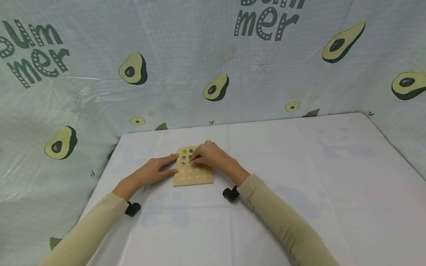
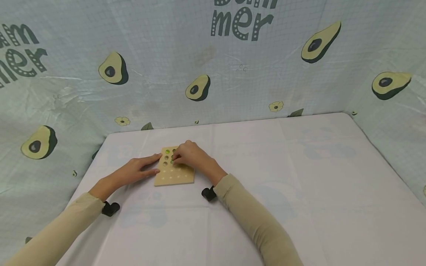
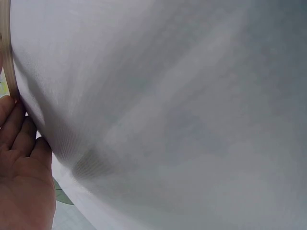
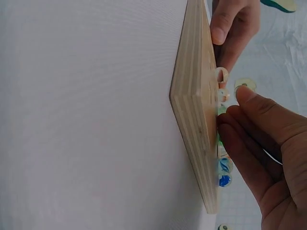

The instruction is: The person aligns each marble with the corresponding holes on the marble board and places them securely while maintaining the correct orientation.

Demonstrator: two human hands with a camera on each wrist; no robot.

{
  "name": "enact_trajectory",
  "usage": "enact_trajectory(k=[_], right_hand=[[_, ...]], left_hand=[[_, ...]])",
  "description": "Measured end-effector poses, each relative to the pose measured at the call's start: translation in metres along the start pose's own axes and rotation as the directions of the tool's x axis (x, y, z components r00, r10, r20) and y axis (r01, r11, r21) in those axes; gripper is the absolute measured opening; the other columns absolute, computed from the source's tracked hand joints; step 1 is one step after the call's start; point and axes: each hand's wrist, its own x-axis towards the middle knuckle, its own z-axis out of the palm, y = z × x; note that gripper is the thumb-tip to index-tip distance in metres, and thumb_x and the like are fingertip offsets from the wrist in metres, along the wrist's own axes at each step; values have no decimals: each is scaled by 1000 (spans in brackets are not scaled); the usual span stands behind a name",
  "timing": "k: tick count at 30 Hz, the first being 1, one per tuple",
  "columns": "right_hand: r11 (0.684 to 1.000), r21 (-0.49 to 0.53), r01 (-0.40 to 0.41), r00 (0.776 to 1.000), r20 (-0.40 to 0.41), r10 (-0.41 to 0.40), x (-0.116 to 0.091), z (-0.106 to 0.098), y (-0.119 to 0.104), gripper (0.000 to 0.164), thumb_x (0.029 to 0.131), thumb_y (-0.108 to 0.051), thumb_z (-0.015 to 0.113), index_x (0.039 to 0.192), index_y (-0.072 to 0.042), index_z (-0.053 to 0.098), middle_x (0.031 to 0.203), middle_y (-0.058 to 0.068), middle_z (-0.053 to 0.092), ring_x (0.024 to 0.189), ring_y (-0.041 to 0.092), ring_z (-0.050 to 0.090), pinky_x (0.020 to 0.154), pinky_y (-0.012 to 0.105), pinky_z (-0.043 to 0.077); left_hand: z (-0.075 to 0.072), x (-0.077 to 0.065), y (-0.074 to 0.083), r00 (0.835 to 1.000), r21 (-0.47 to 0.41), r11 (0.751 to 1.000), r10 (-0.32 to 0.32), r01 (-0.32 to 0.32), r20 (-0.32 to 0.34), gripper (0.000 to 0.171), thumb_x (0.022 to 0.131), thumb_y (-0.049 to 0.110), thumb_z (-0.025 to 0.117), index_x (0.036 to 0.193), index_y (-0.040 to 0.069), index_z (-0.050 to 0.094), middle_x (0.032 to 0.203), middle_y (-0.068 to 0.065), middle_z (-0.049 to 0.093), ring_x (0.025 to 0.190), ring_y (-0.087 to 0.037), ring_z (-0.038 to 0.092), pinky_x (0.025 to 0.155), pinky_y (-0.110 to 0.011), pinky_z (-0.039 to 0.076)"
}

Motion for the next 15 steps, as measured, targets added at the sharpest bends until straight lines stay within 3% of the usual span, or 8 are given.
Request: enact_trajectory(k=[8, 15], right_hand=[[999, -35, -6, 1000, 16, 7, 6, 4, -1, 21, 90, -28, 78, 104, -13, 83, 100, -2, 79, 95, 10, 72, 85, 25, 57], [996, -69, -48, 998, 33, 50, 8, 1, 0, 19, 91, -28, 78, 103, -15, 83, 100, -3, 78, 96, 9, 71, 86, 25, 57]], left_hand=[[0, 1, 1, 1000, -2, 1000, 2, -2, -1, 77, 98, 56, 61, 160, 18, 34, 162, -12, 35, 147, -35, 36, 117, -57, 34], [0, 7, 2, 1000, -6, 1000, 15, -15, -1, 76, 98, 54, 62, 160, 18, 35, 161, -12, 35, 147, -35, 36, 117, -57, 34]])
